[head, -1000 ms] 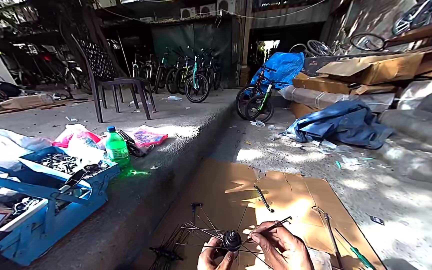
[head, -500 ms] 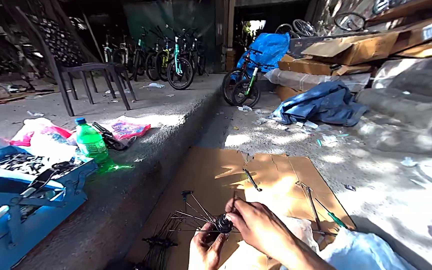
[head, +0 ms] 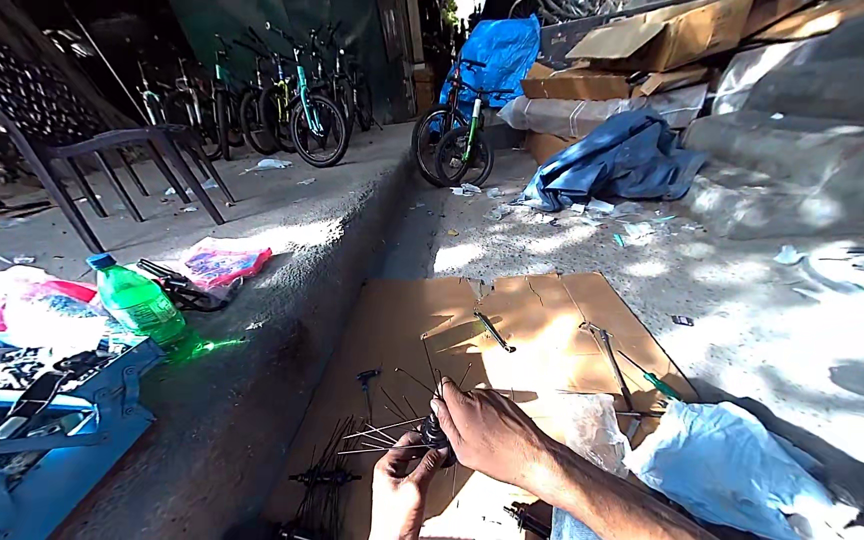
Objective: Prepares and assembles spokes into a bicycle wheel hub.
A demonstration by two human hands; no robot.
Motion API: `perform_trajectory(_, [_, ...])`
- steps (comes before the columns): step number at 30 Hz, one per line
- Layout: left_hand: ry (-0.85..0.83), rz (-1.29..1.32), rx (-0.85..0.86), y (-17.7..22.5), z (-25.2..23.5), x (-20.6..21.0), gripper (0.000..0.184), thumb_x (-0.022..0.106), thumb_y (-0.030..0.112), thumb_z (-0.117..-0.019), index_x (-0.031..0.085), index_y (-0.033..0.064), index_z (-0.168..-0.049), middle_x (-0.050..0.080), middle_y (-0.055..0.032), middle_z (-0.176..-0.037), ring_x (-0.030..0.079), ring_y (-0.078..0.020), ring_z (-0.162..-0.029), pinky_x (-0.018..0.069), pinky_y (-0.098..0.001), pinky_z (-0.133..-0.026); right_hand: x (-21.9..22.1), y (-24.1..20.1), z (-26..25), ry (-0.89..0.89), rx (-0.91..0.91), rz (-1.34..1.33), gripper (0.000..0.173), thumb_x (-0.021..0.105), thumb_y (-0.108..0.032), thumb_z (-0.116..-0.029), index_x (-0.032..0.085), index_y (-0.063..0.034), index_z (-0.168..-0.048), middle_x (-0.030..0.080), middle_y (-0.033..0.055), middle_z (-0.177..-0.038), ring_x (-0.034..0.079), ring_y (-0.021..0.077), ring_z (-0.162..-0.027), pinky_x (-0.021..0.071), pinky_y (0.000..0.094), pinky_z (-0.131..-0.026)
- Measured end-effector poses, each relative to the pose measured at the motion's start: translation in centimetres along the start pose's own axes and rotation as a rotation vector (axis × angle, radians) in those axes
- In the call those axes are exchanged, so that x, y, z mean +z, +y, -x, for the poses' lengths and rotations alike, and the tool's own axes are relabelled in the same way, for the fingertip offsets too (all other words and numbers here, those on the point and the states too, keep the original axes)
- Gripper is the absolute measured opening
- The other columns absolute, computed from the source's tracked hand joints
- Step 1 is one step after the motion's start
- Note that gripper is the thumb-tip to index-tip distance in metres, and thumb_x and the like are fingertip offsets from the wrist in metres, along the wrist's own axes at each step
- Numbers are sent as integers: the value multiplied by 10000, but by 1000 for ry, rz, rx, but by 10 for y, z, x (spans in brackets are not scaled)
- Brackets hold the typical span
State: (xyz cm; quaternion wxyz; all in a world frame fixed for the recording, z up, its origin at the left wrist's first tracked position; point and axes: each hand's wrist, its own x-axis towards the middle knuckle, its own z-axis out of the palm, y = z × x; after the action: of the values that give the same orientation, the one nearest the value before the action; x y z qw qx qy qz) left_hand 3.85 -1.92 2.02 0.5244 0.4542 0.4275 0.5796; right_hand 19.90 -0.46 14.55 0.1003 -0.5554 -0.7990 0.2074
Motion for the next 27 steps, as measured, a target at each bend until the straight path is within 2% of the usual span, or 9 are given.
perform_trajectory(4, [14,-26,1,-3,1,2,154,732,-36,-832,711,-73,-980,731,-172,-896,735,-251,-807,648,-397,-778,2,-8,5,31,22,175,490,312,-304,-1106,521,34,-1392,694,217,-956,700,396,-942,549,517,-820])
perform_trajectory(11, [54,-7,-35,2,0,5,136,741,-25,-843,717,-73,-968,727,-179,-889,732,-255,-786,649,-395,-769,-6,-11,3,-100,-46,284,333,423,-239,-1078,624,25,-1104,670,218,-935,686,397,-931,541,540,-779])
perform_trajectory(14, [71,35,-50,4,-3,4,159,732,-32,-869,704,-90,-1013,730,-205,-927,740,-284,-809,652,-423,-778,-4,-2,3,-101,-123,276,373,423,-286,-1095,632,17,-1033,667,219,-890,686,409,-899,537,555,-761])
perform_trajectory(16, [89,49,-57,7,-3,3,157,730,-36,-876,706,-88,-1022,732,-208,-935,743,-286,-816,654,-425,-769,-4,10,6,-25,-195,193,437,408,-380,-1097,637,-24,-990,669,185,-863,693,376,-872,541,549,-749])
perform_trajectory(19, [99,46,-31,7,-2,-1,200,755,-11,-868,713,-77,-1053,735,-202,-966,737,-286,-861,646,-420,-788,-14,46,24,208,-234,-191,485,411,-477,-1088,691,-101,-962,642,68,-904,657,203,-837,554,424,-756])
perform_trajectory(21, [92,38,4,4,-4,-5,230,772,38,-860,730,-57,-1066,732,-195,-1008,728,-285,-903,638,-423,-820,-15,90,36,357,-155,-439,455,434,-455,-1081,699,-124,-916,640,-10,-882,639,116,-789,568,347,-722])
perform_trajectory(24, [119,29,11,6,-3,-6,237,777,55,-861,732,-43,-1072,733,-183,-1008,720,-273,-922,626,-409,-840,15,181,53,440,181,-484,455,406,-412,-1080,656,-96,-867,587,15,-658,585,163,-559,532,389,-544])
perform_trajectory(25, [135,23,8,8,-2,-6,239,768,37,-860,728,-48,-1080,733,-179,-1006,717,-268,-919,624,-406,-840,35,210,61,412,289,-395,443,419,-380,-1080,668,-62,-901,586,68,-690,580,221,-601,508,455,-584])
perform_trajectory(27, [155,12,2,15,3,-7,259,719,-30,-879,694,-62,-1135,747,-154,-999,733,-242,-913,629,-399,-832,79,245,85,251,478,-264,371,488,-293,-1061,708,6,-1043,700,201,-930,687,371,-885,537,611,-825])
